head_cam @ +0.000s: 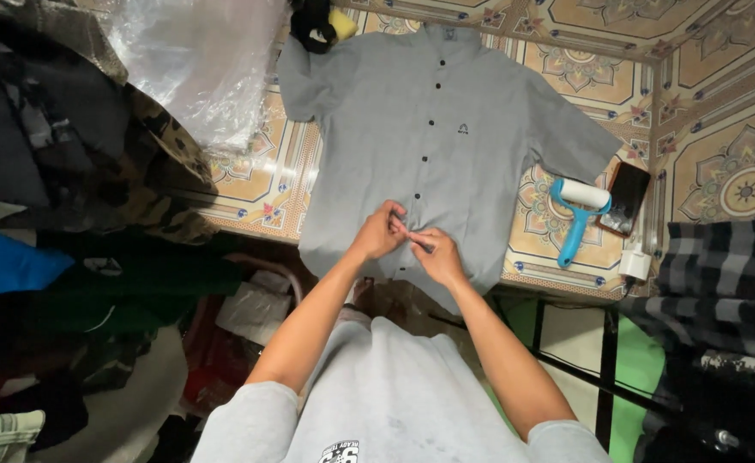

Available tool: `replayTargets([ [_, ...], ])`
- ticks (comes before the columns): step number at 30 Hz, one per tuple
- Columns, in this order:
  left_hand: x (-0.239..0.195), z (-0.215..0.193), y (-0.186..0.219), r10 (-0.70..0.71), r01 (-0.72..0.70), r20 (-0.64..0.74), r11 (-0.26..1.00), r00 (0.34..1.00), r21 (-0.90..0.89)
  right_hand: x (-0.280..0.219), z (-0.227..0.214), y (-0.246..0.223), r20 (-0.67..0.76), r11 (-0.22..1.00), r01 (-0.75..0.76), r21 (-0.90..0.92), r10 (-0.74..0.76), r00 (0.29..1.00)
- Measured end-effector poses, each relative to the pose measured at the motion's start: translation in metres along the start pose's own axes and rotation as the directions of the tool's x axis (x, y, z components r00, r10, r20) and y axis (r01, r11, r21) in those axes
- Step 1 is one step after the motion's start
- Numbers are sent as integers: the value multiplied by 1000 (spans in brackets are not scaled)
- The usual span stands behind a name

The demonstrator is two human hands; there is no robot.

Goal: The person lays a gray shirt on a table, buttons it, and uses a lint roller to clean the surface. They then unbutton the shirt, flip it over, and continue rolling the other side before buttoning it again.

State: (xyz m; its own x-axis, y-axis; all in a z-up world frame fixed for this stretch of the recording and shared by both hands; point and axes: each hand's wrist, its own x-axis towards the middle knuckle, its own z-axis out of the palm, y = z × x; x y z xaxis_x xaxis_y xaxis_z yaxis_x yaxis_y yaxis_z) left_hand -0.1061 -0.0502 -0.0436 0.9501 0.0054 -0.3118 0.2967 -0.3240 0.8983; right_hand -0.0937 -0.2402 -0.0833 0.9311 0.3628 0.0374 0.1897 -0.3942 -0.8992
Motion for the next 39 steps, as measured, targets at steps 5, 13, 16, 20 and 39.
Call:
replayTargets([
  [5,-26,33,-27,18,-12,-49,994,999,113,1,3,17,6,999,-26,-39,27,1000],
  [13,-84,49,-34,-55,71,-178,994,982,83,1,7,17,-9,998,-30,-51,30,1000],
  [16,-85,54,-36,-101,110,-213,993,972,32,-1,6,18,-8,998,-39,-48,39,999],
  [20,-72,67,-68,-148,138,-250,989,957,-57,-2,5,7,-19,996,-81,-30,81,997],
  [39,-81,40,-36,-49,24,-49,909,998,-416,-53,-20,-29,127,961,-235,148,217,968],
])
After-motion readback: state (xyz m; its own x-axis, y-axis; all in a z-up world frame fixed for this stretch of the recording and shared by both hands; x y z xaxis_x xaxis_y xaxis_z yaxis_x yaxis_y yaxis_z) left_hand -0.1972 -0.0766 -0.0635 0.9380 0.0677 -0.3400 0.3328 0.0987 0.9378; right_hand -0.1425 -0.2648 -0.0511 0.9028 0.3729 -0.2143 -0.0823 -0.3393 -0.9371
